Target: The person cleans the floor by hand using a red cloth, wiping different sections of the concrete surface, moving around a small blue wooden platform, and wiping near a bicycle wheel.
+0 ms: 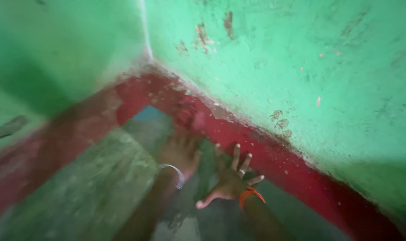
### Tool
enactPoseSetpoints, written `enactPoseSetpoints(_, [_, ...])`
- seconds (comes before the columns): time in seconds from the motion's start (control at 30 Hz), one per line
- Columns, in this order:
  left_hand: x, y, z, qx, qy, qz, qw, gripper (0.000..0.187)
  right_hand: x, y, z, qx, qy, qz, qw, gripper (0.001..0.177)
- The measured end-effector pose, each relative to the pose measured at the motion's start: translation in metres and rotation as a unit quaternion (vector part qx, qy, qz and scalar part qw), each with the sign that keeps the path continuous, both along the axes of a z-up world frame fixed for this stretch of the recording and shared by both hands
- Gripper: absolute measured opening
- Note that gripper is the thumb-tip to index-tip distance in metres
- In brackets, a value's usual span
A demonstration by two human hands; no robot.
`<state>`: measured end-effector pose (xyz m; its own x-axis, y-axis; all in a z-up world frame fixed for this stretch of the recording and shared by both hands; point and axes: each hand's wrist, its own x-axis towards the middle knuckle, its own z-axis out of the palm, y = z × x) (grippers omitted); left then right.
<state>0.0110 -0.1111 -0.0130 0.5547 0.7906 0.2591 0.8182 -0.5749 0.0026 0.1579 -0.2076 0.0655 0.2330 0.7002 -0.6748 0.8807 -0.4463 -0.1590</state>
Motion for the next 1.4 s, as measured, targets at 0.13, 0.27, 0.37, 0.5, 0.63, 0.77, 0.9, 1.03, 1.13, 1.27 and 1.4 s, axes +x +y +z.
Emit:
enactPoseSetpoints(0.13, [0.003,-0.063,0.015,0.008,-0.050,-0.048,0.998,0.063,-0.002,-0.020,-0.027,0.145,0.012,-0.049,0.988,0.178])
enactPoseSetpoints(0.27, [-0.041,-0.068,0.010,-0.016,-0.075,-0.056,0.995,0.061,-0.015,-0.051,-0.028,0.075,0.001,0.012,0.997,0.173])
enactPoseSetpoints(0.37, [-0.126,-0.033,0.013,-0.070,-0.024,0.085,0.994,0.055,-0.033,-0.057,-0.019,0.076,0.011,-0.003,0.997,0.170])
enactPoseSetpoints(0.5, [-0.224,0.017,0.023,-0.104,-0.011,0.213,0.971,0.048,-0.043,-0.043,-0.004,-0.002,-0.017,-0.016,1.000,0.171])
enactPoseSetpoints(0.63, [-0.241,0.069,0.001,-0.059,-0.024,0.246,0.967,0.074,-0.046,-0.039,0.004,-0.028,-0.008,-0.029,0.999,0.174])
enactPoseSetpoints(0.77, [-0.245,0.111,-0.015,-0.055,-0.016,0.261,0.964,0.071,-0.049,-0.037,0.014,-0.038,0.000,-0.037,0.999,0.176])
enactPoseSetpoints(0.9, [-0.244,0.130,-0.026,0.017,0.206,0.148,0.967,0.044,-0.051,-0.033,0.018,-0.067,-0.020,-0.037,0.997,0.175])
enactPoseSetpoints(1.03, [-0.188,0.126,-0.014,-0.079,0.060,0.147,0.984,0.052,-0.052,-0.030,0.018,-0.058,-0.013,-0.035,0.998,0.175])
enactPoseSetpoints(1.13, [-0.122,0.088,-0.012,-0.048,0.051,0.057,0.996,0.049,-0.047,-0.034,0.010,-0.036,-0.009,-0.031,0.999,0.176])
enactPoseSetpoints(1.27, [-0.061,0.029,-0.003,-0.046,0.037,-0.059,0.997,0.047,-0.031,-0.045,-0.016,0.084,0.023,-0.039,0.995,0.172])
enactPoseSetpoints(1.4, [-0.022,-0.036,0.000,0.088,0.014,-0.108,0.990,0.052,0.005,-0.075,-0.062,0.207,0.054,-0.100,0.972,0.169])
